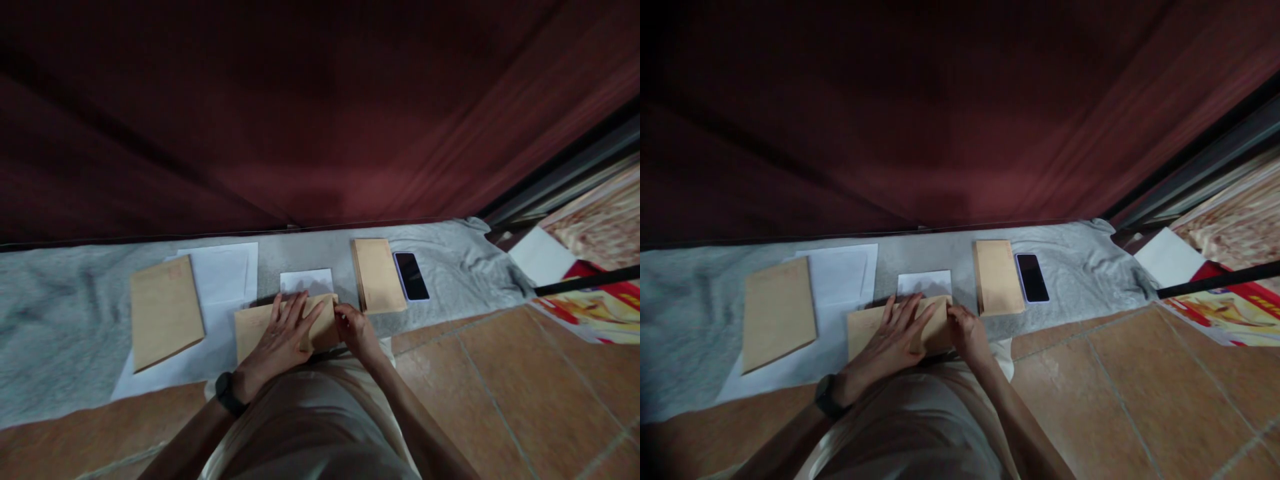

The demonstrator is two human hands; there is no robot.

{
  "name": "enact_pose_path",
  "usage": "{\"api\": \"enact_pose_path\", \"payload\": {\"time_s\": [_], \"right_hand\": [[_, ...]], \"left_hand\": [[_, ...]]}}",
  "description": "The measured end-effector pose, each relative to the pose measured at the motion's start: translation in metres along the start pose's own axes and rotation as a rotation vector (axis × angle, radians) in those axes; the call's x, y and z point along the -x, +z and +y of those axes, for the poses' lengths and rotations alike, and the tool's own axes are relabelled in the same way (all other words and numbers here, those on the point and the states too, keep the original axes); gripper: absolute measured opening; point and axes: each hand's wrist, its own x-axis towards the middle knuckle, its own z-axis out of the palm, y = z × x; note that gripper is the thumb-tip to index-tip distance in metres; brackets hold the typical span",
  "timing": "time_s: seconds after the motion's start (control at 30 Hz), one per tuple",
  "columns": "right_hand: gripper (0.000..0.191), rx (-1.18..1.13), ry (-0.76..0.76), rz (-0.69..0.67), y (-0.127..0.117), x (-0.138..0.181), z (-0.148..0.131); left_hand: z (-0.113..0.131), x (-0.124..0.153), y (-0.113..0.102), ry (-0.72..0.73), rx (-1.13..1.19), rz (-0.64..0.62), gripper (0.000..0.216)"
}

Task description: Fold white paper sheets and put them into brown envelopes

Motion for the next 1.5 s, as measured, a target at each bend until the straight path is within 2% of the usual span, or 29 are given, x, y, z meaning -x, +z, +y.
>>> {"api": "enact_pose_path", "payload": {"time_s": [0.1,0.2,0.3,0.43,0.6,0.8,0.87,1.03,1.1,1.23,1.33,1.4,1.5], "right_hand": [[0.020,-0.364,0.112,-0.122,-0.007,-0.003,-0.005],[0.027,-0.669,0.308,-0.243,-0.017,-0.003,-0.012],[0.034,-0.721,0.426,-0.357,-0.022,-0.002,-0.017],[0.042,-0.725,0.436,-0.510,-0.022,0.002,-0.019],[0.045,-0.747,0.529,-0.497,-0.013,0.009,-0.018],[0.055,-1.010,0.681,-0.420,0.012,0.022,-0.028],[0.055,-1.023,0.688,-0.411,0.014,0.023,-0.029],[0.061,-1.038,0.672,-0.325,-0.003,0.020,-0.022],[0.061,-1.073,0.724,-0.354,-0.010,0.020,-0.018],[0.053,-1.122,0.807,-0.410,-0.015,0.027,-0.011],[0.039,-1.121,0.839,-0.428,-0.024,0.031,-0.009],[0.033,-1.145,0.810,-0.455,-0.033,0.032,-0.010],[0.035,-1.169,0.698,-0.508,-0.046,0.032,-0.009]], "left_hand": [[0.002,0.001,-0.002,-0.001,0.009,-0.013,0.107],[0.006,0.004,-0.007,0.001,0.012,-0.047,0.107],[0.013,0.010,-0.011,0.016,0.016,-0.091,0.108],[0.023,0.015,-0.015,0.039,0.006,-0.136,0.112],[0.026,0.019,-0.015,0.044,0.013,-0.143,0.113],[0.020,0.022,-0.017,0.058,0.007,-0.150,0.114],[0.017,0.024,-0.022,0.079,-0.015,-0.153,0.112],[-0.002,0.034,-0.033,0.040,-0.114,-0.141,0.113],[-0.010,0.036,-0.034,0.027,-0.128,-0.130,0.109],[-0.020,0.033,-0.033,0.037,-0.091,-0.122,0.094],[-0.024,0.031,-0.029,0.049,-0.050,-0.122,0.091],[-0.027,0.031,-0.026,0.043,-0.020,-0.110,0.093],[-0.029,0.031,-0.019,0.038,0.027,-0.087,0.096]]}}
